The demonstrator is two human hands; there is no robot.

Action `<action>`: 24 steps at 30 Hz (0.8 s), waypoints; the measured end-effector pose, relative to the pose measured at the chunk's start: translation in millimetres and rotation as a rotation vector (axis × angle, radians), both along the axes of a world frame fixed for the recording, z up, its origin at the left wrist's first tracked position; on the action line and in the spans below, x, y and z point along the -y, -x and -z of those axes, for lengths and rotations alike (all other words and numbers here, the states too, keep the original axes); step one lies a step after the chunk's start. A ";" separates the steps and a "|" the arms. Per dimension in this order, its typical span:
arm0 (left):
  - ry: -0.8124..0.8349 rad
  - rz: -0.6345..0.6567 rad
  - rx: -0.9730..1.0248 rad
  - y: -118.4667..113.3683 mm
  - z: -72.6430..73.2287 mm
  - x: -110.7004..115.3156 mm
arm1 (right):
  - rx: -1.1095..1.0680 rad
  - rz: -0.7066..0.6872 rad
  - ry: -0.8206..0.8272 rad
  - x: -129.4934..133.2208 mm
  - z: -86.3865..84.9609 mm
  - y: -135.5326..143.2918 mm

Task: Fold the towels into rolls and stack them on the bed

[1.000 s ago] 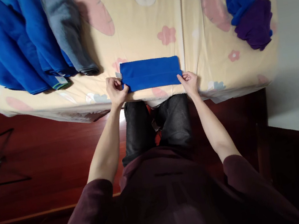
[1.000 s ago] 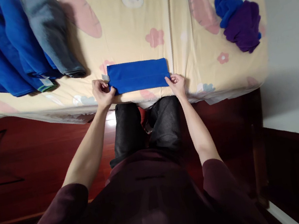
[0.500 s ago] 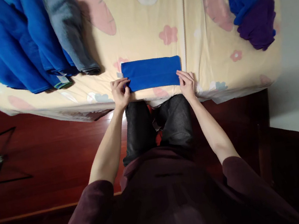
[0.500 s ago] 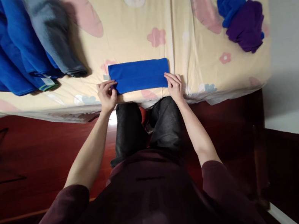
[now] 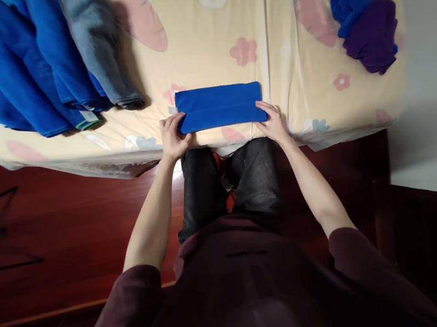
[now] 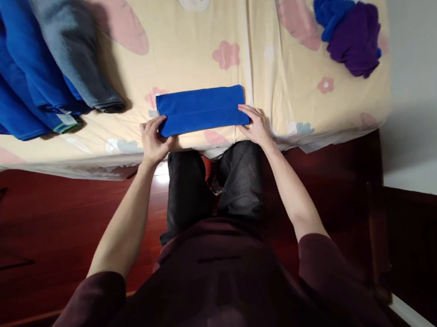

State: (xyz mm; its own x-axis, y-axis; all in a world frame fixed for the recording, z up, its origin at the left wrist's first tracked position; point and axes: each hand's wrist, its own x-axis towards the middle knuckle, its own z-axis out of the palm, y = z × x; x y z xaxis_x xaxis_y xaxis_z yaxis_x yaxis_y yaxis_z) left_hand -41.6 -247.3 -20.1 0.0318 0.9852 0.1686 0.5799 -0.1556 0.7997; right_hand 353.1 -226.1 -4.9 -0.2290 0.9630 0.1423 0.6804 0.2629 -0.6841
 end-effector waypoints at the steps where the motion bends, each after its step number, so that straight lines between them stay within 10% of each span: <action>1: 0.001 -0.003 0.010 1.1 0.5 -0.9 | -0.026 0.013 -0.005 -1.3 3.1 -0.2; 24: 0.099 -0.233 0.198 6.1 8.4 -5.7 | -0.252 0.254 0.170 -12.5 19.0 -6.5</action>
